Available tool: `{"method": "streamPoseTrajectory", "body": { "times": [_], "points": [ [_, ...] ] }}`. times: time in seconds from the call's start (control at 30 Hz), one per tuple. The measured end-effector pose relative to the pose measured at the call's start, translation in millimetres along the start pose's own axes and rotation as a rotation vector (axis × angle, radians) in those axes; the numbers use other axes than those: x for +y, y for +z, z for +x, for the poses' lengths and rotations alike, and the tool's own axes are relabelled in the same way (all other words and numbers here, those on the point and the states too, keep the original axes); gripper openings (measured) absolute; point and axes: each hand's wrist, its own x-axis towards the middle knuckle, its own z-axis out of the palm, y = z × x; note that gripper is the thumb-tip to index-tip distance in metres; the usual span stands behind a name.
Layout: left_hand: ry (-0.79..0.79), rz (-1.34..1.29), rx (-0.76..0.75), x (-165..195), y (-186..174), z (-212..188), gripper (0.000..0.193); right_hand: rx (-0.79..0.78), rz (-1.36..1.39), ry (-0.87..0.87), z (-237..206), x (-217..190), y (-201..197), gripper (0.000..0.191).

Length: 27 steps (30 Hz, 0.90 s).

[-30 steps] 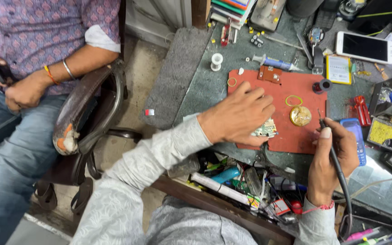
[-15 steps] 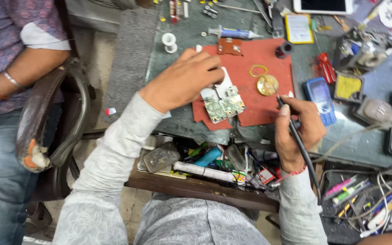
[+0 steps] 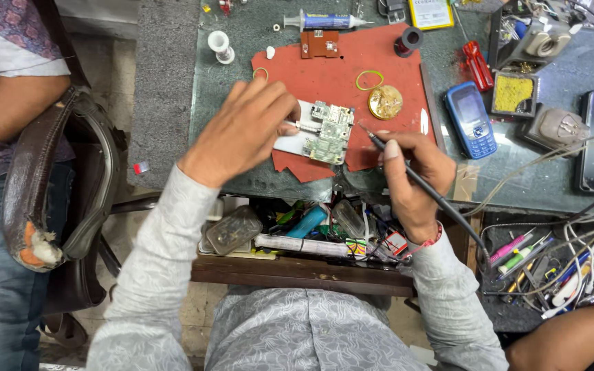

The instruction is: The person solders a green circuit board held on a white pad on the workbench, using a soldering iron in the right hand while the left hand steadies and repositions the board. They occasionally lift and turn the board to reach different edges and continue soldering along its connectors.

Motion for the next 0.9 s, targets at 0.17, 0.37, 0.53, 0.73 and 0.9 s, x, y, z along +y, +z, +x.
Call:
{"method": "streamPoseTrajectory", "body": {
  "times": [0.17, 0.37, 0.53, 0.73, 0.9],
  "points": [
    [-0.096, -0.073, 0.073, 9, 7, -12, 0.019, -0.026, -0.073, -0.050, 5, -8, 6, 0.012],
    [-0.103, -0.150, 0.136, 8, 11, -19, 0.018, -0.033, -0.039, -0.028, 8, -13, 7, 0.014],
    [-0.093, -0.165, 0.168, 14, 9, -19, 0.018, -0.023, -0.003, -0.015, 9, -17, 10, 0.015],
    [-0.149, -0.224, 0.319, 24, -7, -29, 0.028, 0.012, 0.028, 0.030, 5, -22, 16, 0.017],
    [-0.326, -0.167, 0.975, 36, -10, -46, 0.037, 0.032, 0.013, 0.025, 0, -18, 17, 0.016]
  ]
}}
